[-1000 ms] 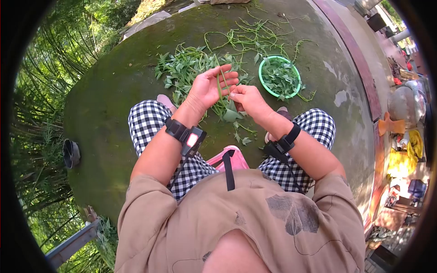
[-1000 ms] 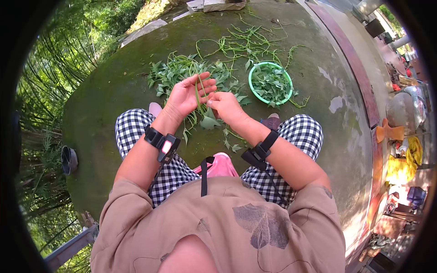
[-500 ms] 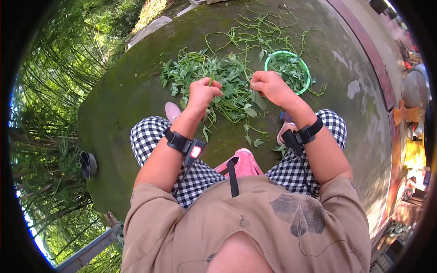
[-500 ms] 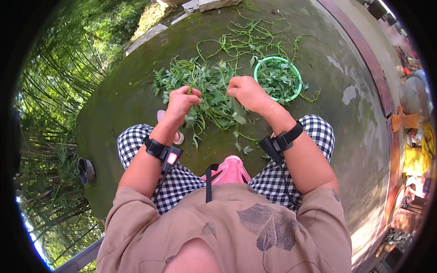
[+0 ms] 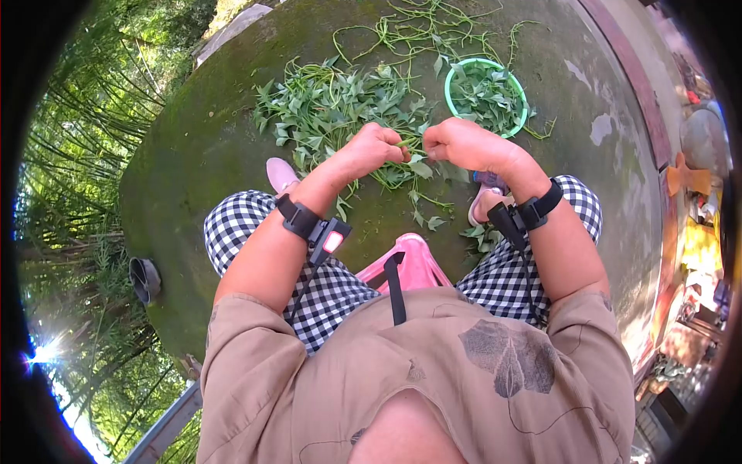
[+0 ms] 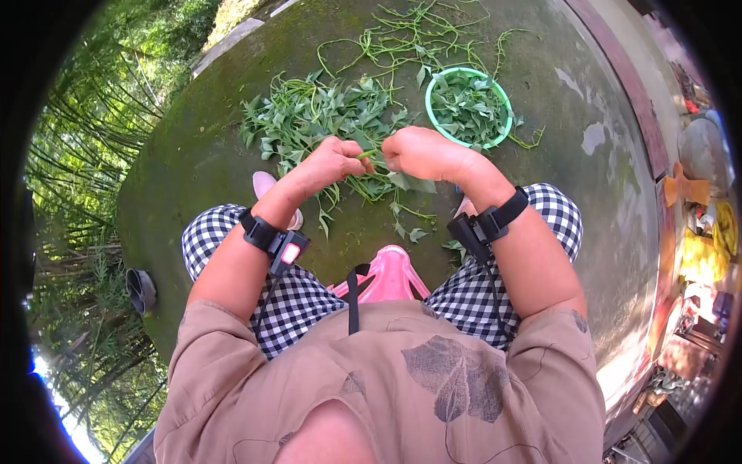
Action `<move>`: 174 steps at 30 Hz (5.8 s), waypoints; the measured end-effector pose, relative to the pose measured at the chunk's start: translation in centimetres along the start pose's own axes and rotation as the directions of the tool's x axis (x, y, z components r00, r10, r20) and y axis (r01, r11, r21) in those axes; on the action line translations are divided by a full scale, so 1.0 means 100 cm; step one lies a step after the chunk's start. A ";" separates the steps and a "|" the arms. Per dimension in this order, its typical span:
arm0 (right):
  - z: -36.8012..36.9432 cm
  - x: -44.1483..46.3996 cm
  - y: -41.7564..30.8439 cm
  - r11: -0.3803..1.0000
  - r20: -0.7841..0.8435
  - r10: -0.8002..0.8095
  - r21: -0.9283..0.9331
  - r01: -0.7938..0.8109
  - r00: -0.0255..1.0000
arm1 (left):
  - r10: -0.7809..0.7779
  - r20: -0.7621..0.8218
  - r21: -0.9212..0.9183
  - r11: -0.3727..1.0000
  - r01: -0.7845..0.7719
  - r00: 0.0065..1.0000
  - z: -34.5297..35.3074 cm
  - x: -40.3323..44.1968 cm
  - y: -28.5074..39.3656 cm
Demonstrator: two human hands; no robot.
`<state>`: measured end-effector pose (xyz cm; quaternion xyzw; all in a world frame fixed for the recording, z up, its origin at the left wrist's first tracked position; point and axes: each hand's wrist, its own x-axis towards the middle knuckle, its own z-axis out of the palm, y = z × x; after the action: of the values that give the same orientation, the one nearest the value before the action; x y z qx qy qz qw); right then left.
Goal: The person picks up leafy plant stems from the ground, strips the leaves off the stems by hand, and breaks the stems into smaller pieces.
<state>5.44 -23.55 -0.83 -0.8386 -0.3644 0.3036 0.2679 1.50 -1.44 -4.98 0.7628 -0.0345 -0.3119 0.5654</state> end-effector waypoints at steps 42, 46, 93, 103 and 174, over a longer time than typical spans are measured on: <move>0.034 0.030 -0.004 0.984 -0.345 0.123 -0.079 -0.160 0.930 | -0.157 -0.459 -0.584 0.795 -0.164 0.875 0.003 0.007 0.005; 0.034 0.030 0.006 0.980 -0.314 0.140 -0.089 -0.176 0.939 | -0.108 -0.378 -0.689 0.697 -0.201 0.920 -0.013 0.005 0.012; 0.048 0.037 0.017 0.992 -0.518 -0.127 -0.073 0.105 0.846 | -0.294 0.002 -0.657 0.721 0.223 0.956 -0.012 0.008 -0.002; 0.049 0.041 0.008 0.997 -0.512 -0.081 -0.030 0.076 0.855 | -0.285 -0.059 -0.631 0.753 0.186 0.957 -0.012 0.005 -0.001; 0.051 0.036 0.028 0.563 0.180 0.401 0.725 -0.397 0.898 | -0.345 -0.029 -0.853 0.499 0.157 0.938 -0.007 0.016 -0.041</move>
<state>5.10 -21.32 -7.24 -0.7149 -0.0080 0.4757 0.5124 1.94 -0.05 -9.25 0.4209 0.2865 -0.2922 0.8096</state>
